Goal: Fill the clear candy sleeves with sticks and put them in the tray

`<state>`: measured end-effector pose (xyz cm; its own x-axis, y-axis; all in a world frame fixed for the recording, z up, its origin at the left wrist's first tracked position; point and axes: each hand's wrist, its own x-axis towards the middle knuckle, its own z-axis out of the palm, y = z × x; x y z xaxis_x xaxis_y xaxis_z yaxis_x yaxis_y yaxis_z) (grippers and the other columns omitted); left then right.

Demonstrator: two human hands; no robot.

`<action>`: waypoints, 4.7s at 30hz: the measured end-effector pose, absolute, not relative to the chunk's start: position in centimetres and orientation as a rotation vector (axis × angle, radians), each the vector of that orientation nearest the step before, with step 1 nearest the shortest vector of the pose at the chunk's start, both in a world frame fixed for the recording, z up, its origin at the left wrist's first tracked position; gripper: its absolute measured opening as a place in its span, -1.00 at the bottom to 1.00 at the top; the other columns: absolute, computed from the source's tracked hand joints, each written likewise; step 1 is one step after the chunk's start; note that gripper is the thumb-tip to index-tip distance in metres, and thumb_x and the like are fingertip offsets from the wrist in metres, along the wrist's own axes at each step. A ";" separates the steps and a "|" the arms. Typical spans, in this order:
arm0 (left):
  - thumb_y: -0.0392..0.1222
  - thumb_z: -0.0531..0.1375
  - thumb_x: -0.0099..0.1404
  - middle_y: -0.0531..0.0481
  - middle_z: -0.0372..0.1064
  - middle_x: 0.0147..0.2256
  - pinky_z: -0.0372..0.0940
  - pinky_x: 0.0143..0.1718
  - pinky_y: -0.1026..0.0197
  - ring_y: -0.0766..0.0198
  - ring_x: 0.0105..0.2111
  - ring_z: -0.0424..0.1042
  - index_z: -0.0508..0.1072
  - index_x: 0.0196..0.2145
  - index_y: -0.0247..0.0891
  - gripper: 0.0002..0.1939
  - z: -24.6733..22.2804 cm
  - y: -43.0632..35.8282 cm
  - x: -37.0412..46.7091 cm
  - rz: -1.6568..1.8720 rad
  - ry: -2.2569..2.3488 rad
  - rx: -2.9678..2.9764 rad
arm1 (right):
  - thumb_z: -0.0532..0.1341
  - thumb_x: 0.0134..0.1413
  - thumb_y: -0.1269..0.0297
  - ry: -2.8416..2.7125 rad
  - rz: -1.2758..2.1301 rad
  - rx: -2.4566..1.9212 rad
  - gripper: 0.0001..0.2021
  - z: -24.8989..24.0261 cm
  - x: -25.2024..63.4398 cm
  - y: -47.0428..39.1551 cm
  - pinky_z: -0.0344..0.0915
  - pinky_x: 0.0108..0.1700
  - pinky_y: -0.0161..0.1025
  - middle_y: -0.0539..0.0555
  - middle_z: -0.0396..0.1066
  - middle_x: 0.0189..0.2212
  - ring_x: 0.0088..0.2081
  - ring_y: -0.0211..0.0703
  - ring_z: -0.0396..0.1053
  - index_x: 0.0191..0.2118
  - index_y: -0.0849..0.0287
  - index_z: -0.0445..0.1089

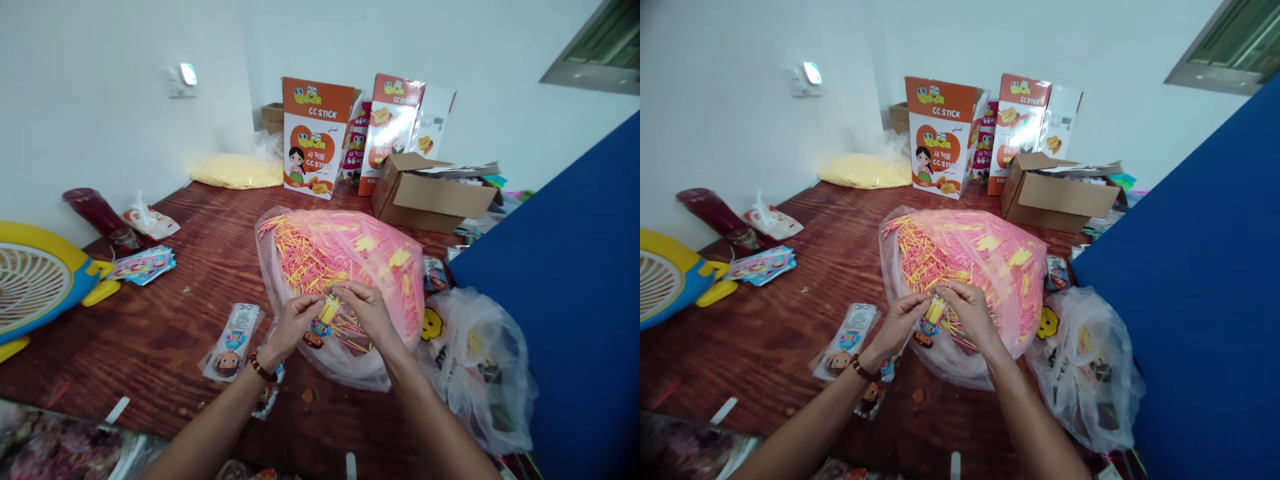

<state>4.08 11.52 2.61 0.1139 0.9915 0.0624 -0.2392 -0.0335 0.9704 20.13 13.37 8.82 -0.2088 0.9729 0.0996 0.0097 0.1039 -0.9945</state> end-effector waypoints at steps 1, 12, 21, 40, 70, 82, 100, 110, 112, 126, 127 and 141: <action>0.04 0.31 0.20 0.01 0.47 -0.38 0.27 -0.29 0.29 0.31 -0.37 0.35 0.61 -0.34 -0.32 -0.68 2.7 11.5 4.1 1.261 0.919 1.119 | 0.35 -0.02 0.10 -1.430 1.253 -1.050 -0.81 9.0 19.9 13.4 0.35 -0.17 -0.21 0.01 0.57 -0.40 -0.28 -0.11 0.47 -0.39 0.11 0.61; 0.01 0.35 0.16 0.02 0.50 -0.39 0.29 -0.21 0.25 0.30 -0.35 0.38 0.64 -0.34 -0.29 -0.72 4.0 12.6 3.9 1.442 0.853 0.969 | 0.28 0.13 0.00 -1.017 1.122 -0.775 -0.75 9.7 21.9 12.9 0.35 -0.25 -0.21 -0.05 0.32 -0.52 -0.44 -0.25 0.33 -0.34 0.07 0.47; -0.03 0.38 0.15 0.03 0.47 -0.40 0.26 -0.24 0.28 0.33 -0.36 0.35 0.62 -0.35 -0.29 -0.75 4.5 12.0 5.7 1.365 0.727 0.928 | 0.37 -0.06 0.08 -1.268 1.123 -1.137 -0.74 6.5 21.0 10.5 0.01 -0.52 -0.35 -0.14 0.06 -0.59 -0.56 -0.35 0.01 -0.32 0.13 0.43; -0.02 0.43 0.02 0.09 0.35 -0.51 0.14 -0.41 0.33 0.40 -0.50 0.24 0.51 -0.44 -0.35 -0.67 3.1 10.3 3.6 1.089 0.990 1.080 | 0.43 -0.25 0.11 -1.155 1.508 -1.095 -0.73 3.2 20.1 12.0 0.15 -0.43 -0.33 -0.08 0.32 -0.56 -0.50 -0.30 0.20 -0.48 0.17 0.42; -0.07 0.39 0.06 0.03 0.45 -0.49 0.22 -0.40 0.30 0.31 -0.47 0.36 0.56 -0.44 -0.35 -0.75 1.3 9.2 2.4 1.017 1.078 1.127 | 0.22 0.13 0.15 -1.966 1.003 -1.090 -0.74 8.3 21.9 14.6 0.04 -0.48 -0.35 -0.04 0.38 -0.58 -0.51 -0.29 0.24 -0.46 0.18 0.52; -0.07 0.34 0.10 0.04 0.43 -0.50 0.20 -0.43 0.30 0.31 -0.49 0.33 0.58 -0.44 -0.31 -0.78 0.5 9.3 2.0 0.984 1.101 1.237 | 0.30 -0.09 0.36 -2.199 1.214 -1.075 -0.90 9.5 22.3 16.7 -0.02 -0.50 -0.36 -0.08 0.43 -0.63 -0.58 -0.33 0.23 -0.45 0.13 0.61; -0.09 0.48 -0.05 -0.05 0.53 -0.40 0.26 -0.38 0.29 0.33 -0.46 0.41 0.61 -0.34 -0.36 -0.65 1.5 9.4 2.4 0.938 0.967 0.936 | 0.27 0.04 0.06 -1.670 1.209 -1.018 -0.74 8.5 21.7 16.6 0.01 -0.45 -0.33 -0.12 0.17 -0.58 -0.51 -0.34 0.05 -0.45 0.16 0.36; -0.11 0.49 -0.08 0.00 0.48 -0.48 0.25 -0.40 0.30 0.36 -0.50 0.39 0.59 -0.40 -0.37 -0.67 2.2 9.4 2.9 0.983 0.956 0.855 | 0.30 0.01 0.08 -1.578 1.401 -0.947 -0.76 6.1 20.1 16.0 0.14 -0.36 -0.33 -0.08 0.31 -0.50 -0.45 -0.31 0.20 -0.42 0.18 0.43; -0.11 0.49 -0.09 0.00 0.49 -0.47 0.25 -0.40 0.30 0.36 -0.49 0.39 0.59 -0.40 -0.37 -0.68 2.2 9.4 2.9 0.981 0.950 0.850 | 0.32 0.00 0.08 -1.586 1.393 -0.950 -0.75 6.0 20.1 16.1 0.15 -0.35 -0.32 -0.07 0.33 -0.53 -0.45 -0.31 0.21 -0.46 0.19 0.45; -0.19 0.50 -0.06 -0.04 0.56 -0.33 0.32 -0.28 0.30 0.35 -0.39 0.47 0.61 -0.27 -0.32 -0.63 2.2 8.8 2.0 1.049 0.874 0.753 | 0.30 0.02 0.01 -1.053 1.315 -0.980 -0.70 6.5 21.4 17.3 -0.05 -0.63 -0.40 -0.15 0.25 -0.63 -0.66 -0.40 0.08 -0.38 0.11 0.26; -0.18 0.49 -0.06 -0.04 0.56 -0.33 0.32 -0.28 0.31 0.35 -0.39 0.47 0.61 -0.26 -0.32 -0.63 2.2 8.9 2.0 1.068 0.876 0.753 | 0.29 0.03 -0.02 -1.105 1.316 -1.004 -0.67 6.1 21.4 17.0 0.00 -0.60 -0.39 -0.14 0.24 -0.62 -0.64 -0.38 0.12 -0.41 0.11 0.24; -0.14 0.43 0.06 -0.01 0.55 -0.32 0.32 -0.24 0.29 0.32 -0.33 0.46 0.60 -0.25 -0.30 -0.70 1.6 9.0 1.3 1.215 0.957 0.940 | 0.22 0.08 0.13 -1.669 1.187 -1.101 -0.77 5.0 18.4 12.9 0.04 -0.41 -0.33 -0.10 0.14 -0.55 -0.47 -0.31 0.09 -0.47 0.17 0.32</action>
<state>1.29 9.01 1.56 0.0969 0.9919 -0.0824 -0.3125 0.1089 0.9437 18.37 12.86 4.95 -0.3069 0.9447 0.1156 0.2007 0.1829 -0.9624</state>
